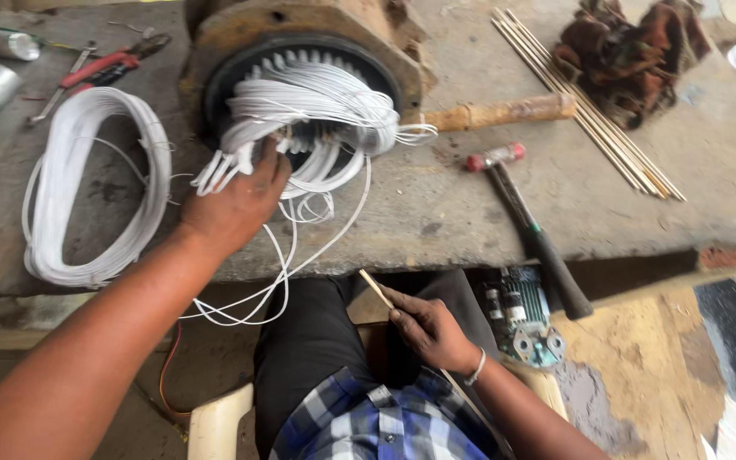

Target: The person winds white insulated wire by hand into a circular metal component with slots, using both hands to guide and pack the wire. A thin wooden stick is used to push the wire into place within the slots.

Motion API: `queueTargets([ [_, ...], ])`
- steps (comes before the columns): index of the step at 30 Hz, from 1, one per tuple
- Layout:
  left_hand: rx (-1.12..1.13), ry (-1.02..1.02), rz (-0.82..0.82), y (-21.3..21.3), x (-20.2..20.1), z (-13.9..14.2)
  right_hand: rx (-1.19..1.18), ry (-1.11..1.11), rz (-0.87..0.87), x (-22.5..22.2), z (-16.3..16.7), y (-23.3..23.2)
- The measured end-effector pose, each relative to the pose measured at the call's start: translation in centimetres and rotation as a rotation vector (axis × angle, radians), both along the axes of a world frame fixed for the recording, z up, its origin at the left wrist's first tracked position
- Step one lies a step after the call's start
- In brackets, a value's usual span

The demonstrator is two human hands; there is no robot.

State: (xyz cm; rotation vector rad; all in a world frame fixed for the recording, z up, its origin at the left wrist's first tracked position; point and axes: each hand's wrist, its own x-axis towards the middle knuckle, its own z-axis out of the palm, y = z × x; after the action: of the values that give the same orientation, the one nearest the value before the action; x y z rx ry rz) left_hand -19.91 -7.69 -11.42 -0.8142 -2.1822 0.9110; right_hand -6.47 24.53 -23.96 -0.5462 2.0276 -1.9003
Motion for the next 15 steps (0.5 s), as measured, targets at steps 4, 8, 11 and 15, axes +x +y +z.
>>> queueTargets([
  [4, 0.027, 0.014, -0.018, 0.3, 0.2, 0.4, 0.095, 0.075, 0.023, -0.2, 0.8, -0.4],
  [8, 0.002, -0.054, 0.021, 0.4, 0.1, 0.9, 0.177, 0.134, 0.033, -0.4, 0.8, -0.5],
  [11, 0.032, -0.082, 0.004, 0.4, 0.0, 1.0, 0.191, 0.14, 0.009, -0.5, 0.2, -0.6],
  [15, 0.035, -0.069, 0.028, 0.5, 0.0, 0.7, 0.21, 0.143, -0.011, -0.5, -0.7, -0.6],
])
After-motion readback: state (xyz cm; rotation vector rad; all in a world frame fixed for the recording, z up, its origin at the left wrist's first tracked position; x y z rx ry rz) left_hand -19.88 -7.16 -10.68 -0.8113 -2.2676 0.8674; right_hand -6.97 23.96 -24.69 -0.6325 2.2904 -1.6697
